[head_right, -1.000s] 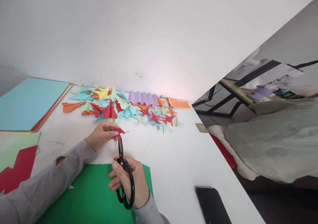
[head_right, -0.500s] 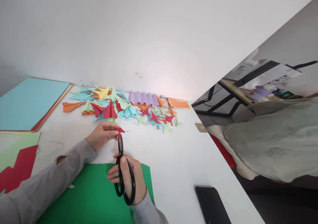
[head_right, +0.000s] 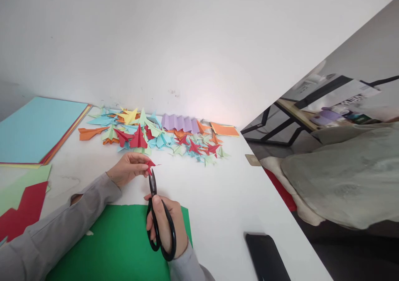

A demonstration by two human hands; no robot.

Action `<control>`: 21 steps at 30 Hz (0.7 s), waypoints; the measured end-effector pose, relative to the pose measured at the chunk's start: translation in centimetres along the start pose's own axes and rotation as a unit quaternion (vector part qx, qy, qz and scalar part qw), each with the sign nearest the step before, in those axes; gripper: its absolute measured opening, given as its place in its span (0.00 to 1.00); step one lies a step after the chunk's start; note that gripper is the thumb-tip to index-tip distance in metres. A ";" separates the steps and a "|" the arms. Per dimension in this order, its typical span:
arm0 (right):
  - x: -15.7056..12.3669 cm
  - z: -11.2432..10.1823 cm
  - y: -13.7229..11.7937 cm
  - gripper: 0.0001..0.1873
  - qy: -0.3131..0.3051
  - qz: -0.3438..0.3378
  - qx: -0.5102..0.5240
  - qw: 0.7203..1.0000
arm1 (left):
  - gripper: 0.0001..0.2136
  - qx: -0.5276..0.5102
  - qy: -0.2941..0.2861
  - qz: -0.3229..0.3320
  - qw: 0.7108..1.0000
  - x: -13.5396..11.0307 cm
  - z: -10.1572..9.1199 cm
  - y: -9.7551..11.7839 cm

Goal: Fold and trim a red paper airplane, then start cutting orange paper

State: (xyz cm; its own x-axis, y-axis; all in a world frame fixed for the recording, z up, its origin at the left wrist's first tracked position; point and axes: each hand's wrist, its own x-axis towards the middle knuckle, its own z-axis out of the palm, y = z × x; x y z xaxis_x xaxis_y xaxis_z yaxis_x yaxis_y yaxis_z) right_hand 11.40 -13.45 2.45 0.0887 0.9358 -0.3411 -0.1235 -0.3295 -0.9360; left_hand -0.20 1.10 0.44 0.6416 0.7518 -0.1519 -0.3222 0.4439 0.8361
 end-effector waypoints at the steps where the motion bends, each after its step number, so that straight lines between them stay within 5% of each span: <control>1: 0.0 -0.1 0.0 0.37 -0.001 -0.001 -0.003 1.000 | 0.11 0.003 -0.002 0.001 1.000 0.0 0.0 0.0; 8: -0.1 -0.4 0.2 0.29 0.004 -0.009 -0.057 0.998 | 0.11 0.039 -0.014 0.017 0.999 0.2 -0.6 -0.3; 21: -0.1 -0.2 -0.3 0.30 0.021 -0.002 -0.097 0.995 | 0.10 0.066 -0.029 0.033 0.997 0.2 -0.5 -0.4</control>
State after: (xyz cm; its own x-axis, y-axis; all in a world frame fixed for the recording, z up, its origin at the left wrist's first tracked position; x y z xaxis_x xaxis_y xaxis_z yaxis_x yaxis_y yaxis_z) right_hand 11.58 -13.49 2.74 0.1311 0.9324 -0.3368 0.0690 -0.3474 -0.9352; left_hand -0.31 1.30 -0.23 0.6626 0.7461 -0.0663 -0.2734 0.3233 0.9059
